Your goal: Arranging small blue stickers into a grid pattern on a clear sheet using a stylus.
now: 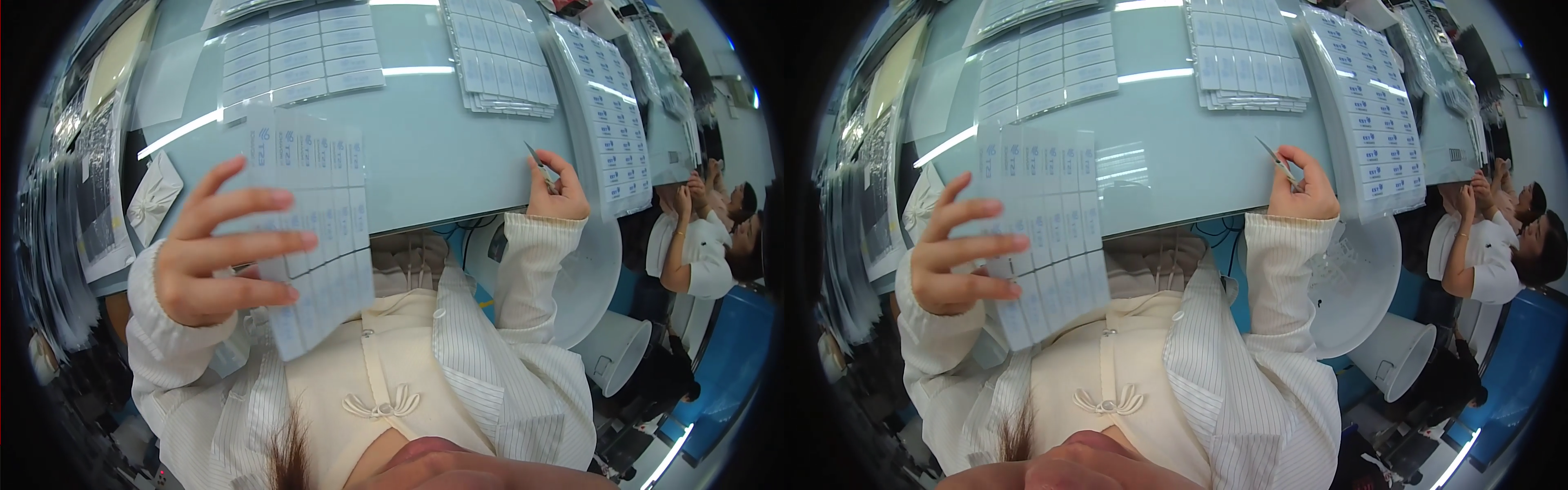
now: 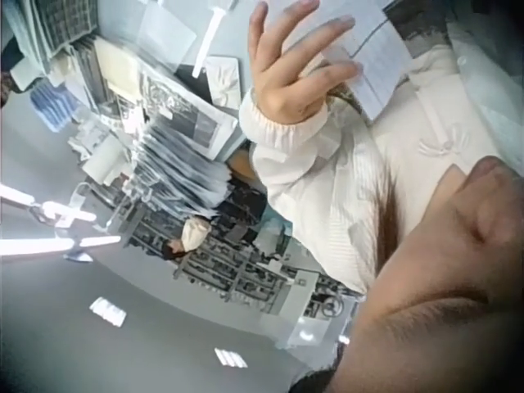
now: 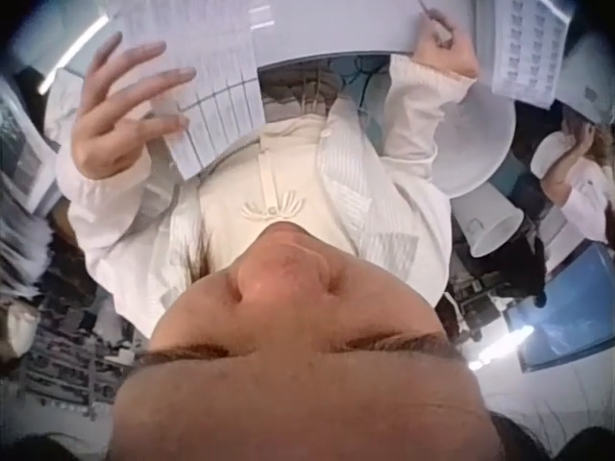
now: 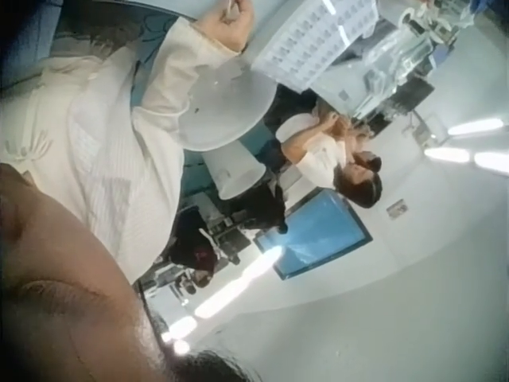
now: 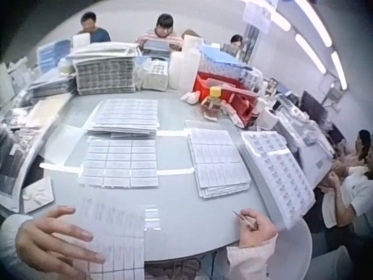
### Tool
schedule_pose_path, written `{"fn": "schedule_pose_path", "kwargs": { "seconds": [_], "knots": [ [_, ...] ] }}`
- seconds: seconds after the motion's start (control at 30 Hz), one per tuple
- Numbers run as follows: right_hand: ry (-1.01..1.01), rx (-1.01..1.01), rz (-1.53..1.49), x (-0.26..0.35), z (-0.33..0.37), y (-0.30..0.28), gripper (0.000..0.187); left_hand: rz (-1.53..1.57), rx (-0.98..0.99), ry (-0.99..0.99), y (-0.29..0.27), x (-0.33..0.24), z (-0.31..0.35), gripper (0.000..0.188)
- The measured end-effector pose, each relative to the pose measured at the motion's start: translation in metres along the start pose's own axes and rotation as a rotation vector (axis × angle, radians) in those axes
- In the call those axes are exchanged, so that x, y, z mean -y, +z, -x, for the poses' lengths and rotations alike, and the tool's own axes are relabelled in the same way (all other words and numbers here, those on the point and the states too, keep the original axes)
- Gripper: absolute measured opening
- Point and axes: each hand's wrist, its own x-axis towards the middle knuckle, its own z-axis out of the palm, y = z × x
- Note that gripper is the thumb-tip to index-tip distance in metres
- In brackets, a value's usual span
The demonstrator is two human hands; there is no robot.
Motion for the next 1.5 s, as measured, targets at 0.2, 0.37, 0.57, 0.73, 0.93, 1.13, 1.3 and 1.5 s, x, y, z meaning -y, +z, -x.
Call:
{"fn": "schedule_pose_path", "kwargs": {
  "seconds": [0.2,0.37,0.57,0.73,0.93,1.13,1.3,1.5],
  "knots": [
    [-0.025,-0.007,-0.019,-0.004,0.004,-0.002,0.02,-0.039,-0.015,-0.052,-0.013,0.044,0.015,0.023],
    [0.017,-0.024,-0.059,0.001,0.01,-0.014,0.018,0.208,0.056,-0.261,-0.009,0.099,0.034,0.044],
    [0.131,-0.049,-0.147,-0.002,0.015,-0.029,0.018,0.302,-0.037,-0.548,0.001,0.093,0.029,0.04],
    [0.115,-0.016,-0.187,0.009,0.025,-0.029,0.018,0.608,-0.438,-0.8,0.039,0.065,0.022,0.053],
    [-0.067,0.105,-0.139,0.029,0.029,-0.024,0.018,0.658,-0.208,-0.807,0.033,0.058,0.013,0.062],
    [-0.15,0.322,-0.153,0.043,0.035,-0.017,0.019,0.603,0.128,-0.578,0.009,0.094,-0.002,0.056],
    [-0.162,0.416,-0.162,0.049,0.037,-0.013,0.025,0.507,0.071,-0.629,0.014,0.086,-0.023,0.05],
    [-0.221,0.478,-0.161,0.053,0.031,-0.009,0.022,0.457,0.052,-0.63,0.018,0.081,-0.026,0.046]
  ]
}}
